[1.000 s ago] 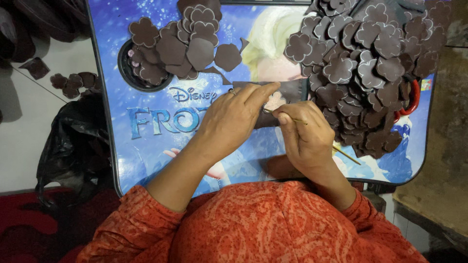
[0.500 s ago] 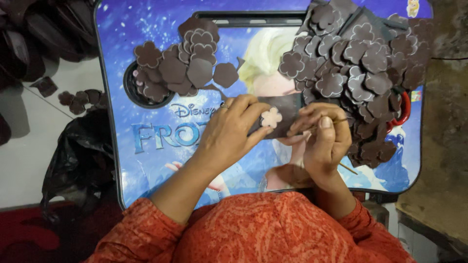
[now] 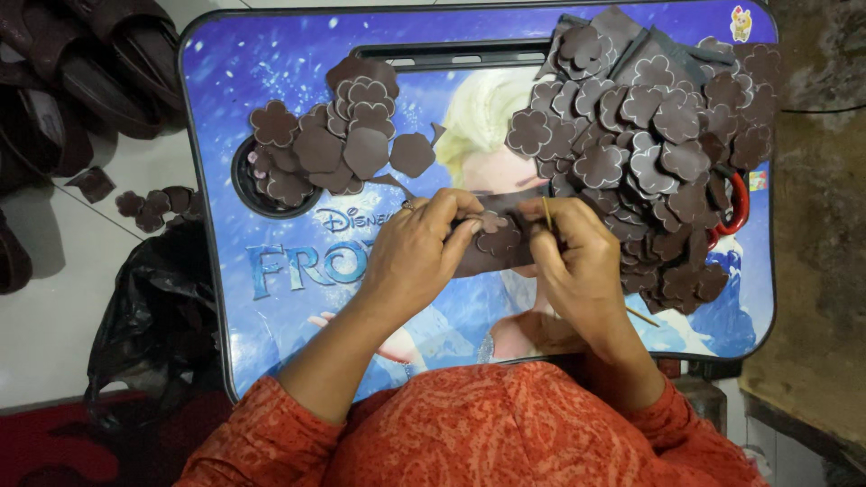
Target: The person uses a small pointed tool to trace or emboss a white outline on dark brown flower-shaped leather cutouts. They handle each piece one at a time, rotate it as needed, and place finished pieces into a pile on the right side of the table.
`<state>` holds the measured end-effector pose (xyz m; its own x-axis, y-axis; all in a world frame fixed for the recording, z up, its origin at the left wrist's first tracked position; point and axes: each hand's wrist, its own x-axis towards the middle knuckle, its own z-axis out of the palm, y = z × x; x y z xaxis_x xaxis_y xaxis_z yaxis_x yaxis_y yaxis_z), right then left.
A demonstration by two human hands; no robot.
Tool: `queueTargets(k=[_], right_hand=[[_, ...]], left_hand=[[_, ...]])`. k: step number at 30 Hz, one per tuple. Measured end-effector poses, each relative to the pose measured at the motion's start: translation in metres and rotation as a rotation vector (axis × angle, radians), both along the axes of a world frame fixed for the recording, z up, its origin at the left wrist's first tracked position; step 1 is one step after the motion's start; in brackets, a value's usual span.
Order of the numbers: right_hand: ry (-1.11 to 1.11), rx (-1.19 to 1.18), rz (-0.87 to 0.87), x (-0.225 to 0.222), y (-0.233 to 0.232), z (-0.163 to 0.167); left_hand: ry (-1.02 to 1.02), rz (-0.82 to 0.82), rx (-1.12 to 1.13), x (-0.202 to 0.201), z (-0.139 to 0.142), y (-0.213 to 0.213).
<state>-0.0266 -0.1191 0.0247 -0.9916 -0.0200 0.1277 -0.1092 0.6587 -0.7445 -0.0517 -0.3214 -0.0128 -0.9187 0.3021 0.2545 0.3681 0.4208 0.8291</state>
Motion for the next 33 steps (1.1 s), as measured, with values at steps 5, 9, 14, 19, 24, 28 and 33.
queueTargets(k=[5, 9, 14, 19, 24, 28, 33], right_hand=[[-0.210, -0.223, -0.018, -0.002, 0.003, 0.005], [-0.231, -0.055, 0.054, 0.001, 0.008, 0.003], [-0.075, -0.146, -0.058, -0.004, 0.030, 0.002], [0.097, -0.203, -0.318, -0.022, 0.070, 0.029], [0.345, 0.185, -0.312, -0.020, 0.062, 0.046], [0.220, 0.058, 0.070, -0.002, 0.022, 0.034], [-0.012, -0.043, 0.134, 0.005, -0.010, 0.013]], left_hand=[[-0.018, -0.002, 0.027, 0.001, 0.000, -0.001], [-0.065, -0.006, 0.029, 0.002, 0.001, -0.004], [-0.142, 0.040, 0.105, 0.001, 0.004, -0.001], [-0.143, 0.020, 0.022, 0.001, 0.007, -0.001], [-0.076, 0.005, 0.031, 0.003, 0.011, -0.001], [-0.092, -0.011, 0.036, 0.002, 0.012, -0.001], [-0.023, -0.050, 0.063, 0.004, 0.014, -0.003]])
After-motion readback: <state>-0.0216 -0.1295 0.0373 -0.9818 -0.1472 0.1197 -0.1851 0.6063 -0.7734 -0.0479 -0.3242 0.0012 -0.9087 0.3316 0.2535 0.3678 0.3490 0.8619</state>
